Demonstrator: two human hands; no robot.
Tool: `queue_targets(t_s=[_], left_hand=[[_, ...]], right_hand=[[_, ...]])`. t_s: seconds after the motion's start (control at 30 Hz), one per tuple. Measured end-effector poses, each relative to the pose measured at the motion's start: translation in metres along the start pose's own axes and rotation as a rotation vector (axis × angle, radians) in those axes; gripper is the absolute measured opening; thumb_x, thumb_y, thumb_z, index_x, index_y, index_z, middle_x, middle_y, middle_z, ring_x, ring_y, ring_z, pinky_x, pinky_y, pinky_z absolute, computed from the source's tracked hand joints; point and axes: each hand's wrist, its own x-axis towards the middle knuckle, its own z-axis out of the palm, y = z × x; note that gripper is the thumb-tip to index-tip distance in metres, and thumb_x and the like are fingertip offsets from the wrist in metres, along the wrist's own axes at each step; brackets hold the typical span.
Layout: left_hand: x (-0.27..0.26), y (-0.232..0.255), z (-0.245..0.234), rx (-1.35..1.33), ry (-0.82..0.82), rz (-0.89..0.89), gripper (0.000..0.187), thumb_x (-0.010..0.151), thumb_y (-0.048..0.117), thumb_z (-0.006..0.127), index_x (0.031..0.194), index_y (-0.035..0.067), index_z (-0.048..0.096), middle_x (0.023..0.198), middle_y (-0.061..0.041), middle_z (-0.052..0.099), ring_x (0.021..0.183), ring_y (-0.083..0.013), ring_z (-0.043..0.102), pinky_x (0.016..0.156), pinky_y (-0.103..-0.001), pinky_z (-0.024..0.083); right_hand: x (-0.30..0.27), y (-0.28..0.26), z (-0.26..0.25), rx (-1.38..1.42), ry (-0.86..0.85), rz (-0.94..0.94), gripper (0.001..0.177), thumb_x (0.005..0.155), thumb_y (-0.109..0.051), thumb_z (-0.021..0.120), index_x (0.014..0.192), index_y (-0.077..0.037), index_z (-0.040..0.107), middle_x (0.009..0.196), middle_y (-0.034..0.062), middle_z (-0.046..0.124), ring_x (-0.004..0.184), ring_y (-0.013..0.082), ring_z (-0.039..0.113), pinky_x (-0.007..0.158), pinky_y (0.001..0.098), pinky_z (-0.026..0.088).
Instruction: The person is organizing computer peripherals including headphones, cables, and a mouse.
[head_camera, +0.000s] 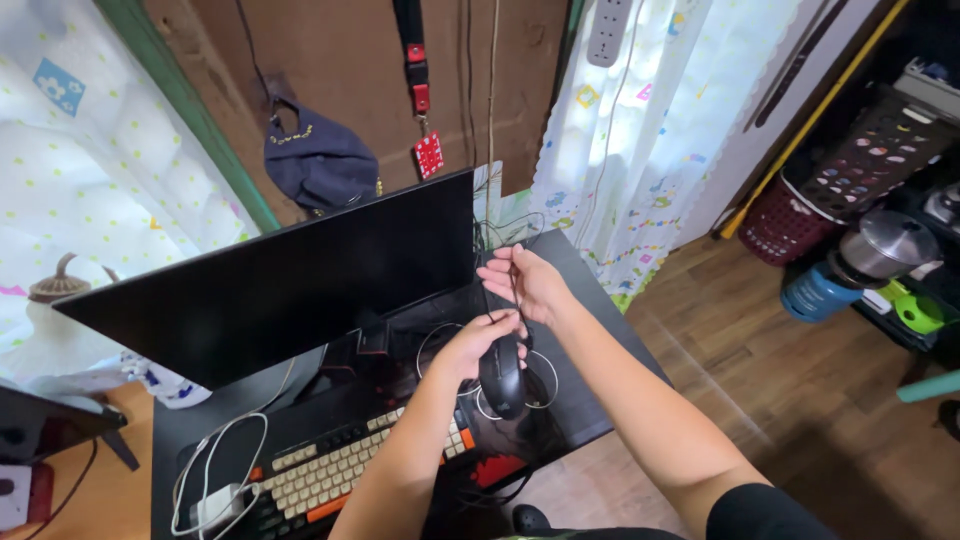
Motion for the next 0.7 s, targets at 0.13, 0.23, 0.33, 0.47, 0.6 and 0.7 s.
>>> queue_targets(t_s=[0.13, 0.23, 0.33, 0.47, 0.6, 0.7], left_hand=[[-0.021, 0.021, 0.026, 0.14, 0.074, 0.03, 0.022, 0.096, 0.02, 0.066, 0.111, 0.004, 0.068, 0.091, -0.002, 0.069, 0.073, -0.019, 0.071, 0.066, -0.038, 0.061], [-0.018, 0.026, 0.027, 0.4, 0.139, -0.042, 0.019, 0.097, 0.018, 0.07, 0.099, -0.001, 0.07, 0.083, -0.007, 0.072, 0.069, -0.0176, 0.073, 0.063, -0.034, 0.059], [0.006, 0.007, -0.007, 0.678, 0.05, 0.207, 0.02, 0.095, 0.011, 0.071, 0.085, -0.006, 0.072, 0.077, -0.009, 0.073, 0.062, -0.0174, 0.07, 0.061, -0.032, 0.058], [-0.025, 0.034, 0.058, 1.02, 0.231, 0.073, 0.017, 0.09, 0.009, 0.073, 0.081, -0.006, 0.072, 0.071, -0.012, 0.072, 0.058, -0.0195, 0.069, 0.057, -0.033, 0.054], [-0.025, 0.044, 0.085, 0.964, -0.28, -0.074, 0.014, 0.091, 0.007, 0.069, 0.088, -0.006, 0.072, 0.075, -0.012, 0.073, 0.06, -0.0185, 0.07, 0.059, -0.032, 0.057], [-0.032, 0.058, 0.123, 0.931, -0.6, -0.183, 0.017, 0.095, 0.01, 0.067, 0.093, -0.006, 0.073, 0.078, -0.01, 0.074, 0.065, -0.0173, 0.072, 0.064, -0.03, 0.058]], right_hand=[[-0.012, 0.006, -0.021, -0.237, -0.027, -0.087, 0.035, 0.108, -0.032, 0.048, 0.112, -0.002, 0.064, 0.095, 0.0095, 0.071, 0.094, 0.024, 0.069, 0.079, 0.0345, 0.06], [-0.012, 0.014, -0.054, -0.714, 0.037, -0.262, 0.028, 0.102, -0.026, 0.059, 0.105, 0.0, 0.069, 0.091, 0.0081, 0.073, 0.085, 0.0178, 0.069, 0.074, 0.0305, 0.058], [-0.023, 0.022, -0.092, -1.002, 0.249, -0.286, 0.024, 0.095, -0.02, 0.069, 0.101, 0.003, 0.07, 0.09, 0.0117, 0.076, 0.08, 0.0173, 0.072, 0.073, 0.0316, 0.058], [-0.075, 0.017, -0.102, -1.086, 0.519, -0.25, 0.033, 0.091, -0.019, 0.077, 0.115, 0.001, 0.064, 0.1, 0.0144, 0.075, 0.087, 0.0193, 0.071, 0.078, 0.0336, 0.057], [-0.156, -0.015, -0.058, -1.311, 0.128, -0.689, 0.08, 0.075, 0.003, 0.073, 0.149, -0.001, 0.043, 0.144, 0.023, 0.05, 0.131, 0.0324, 0.045, 0.107, 0.0421, 0.036], [-0.19, -0.006, -0.072, -1.091, -0.186, -0.509, 0.09, 0.078, 0.003, 0.07, 0.16, -0.001, 0.035, 0.16, 0.0236, 0.038, 0.146, 0.0347, 0.033, 0.118, 0.0446, 0.025]])
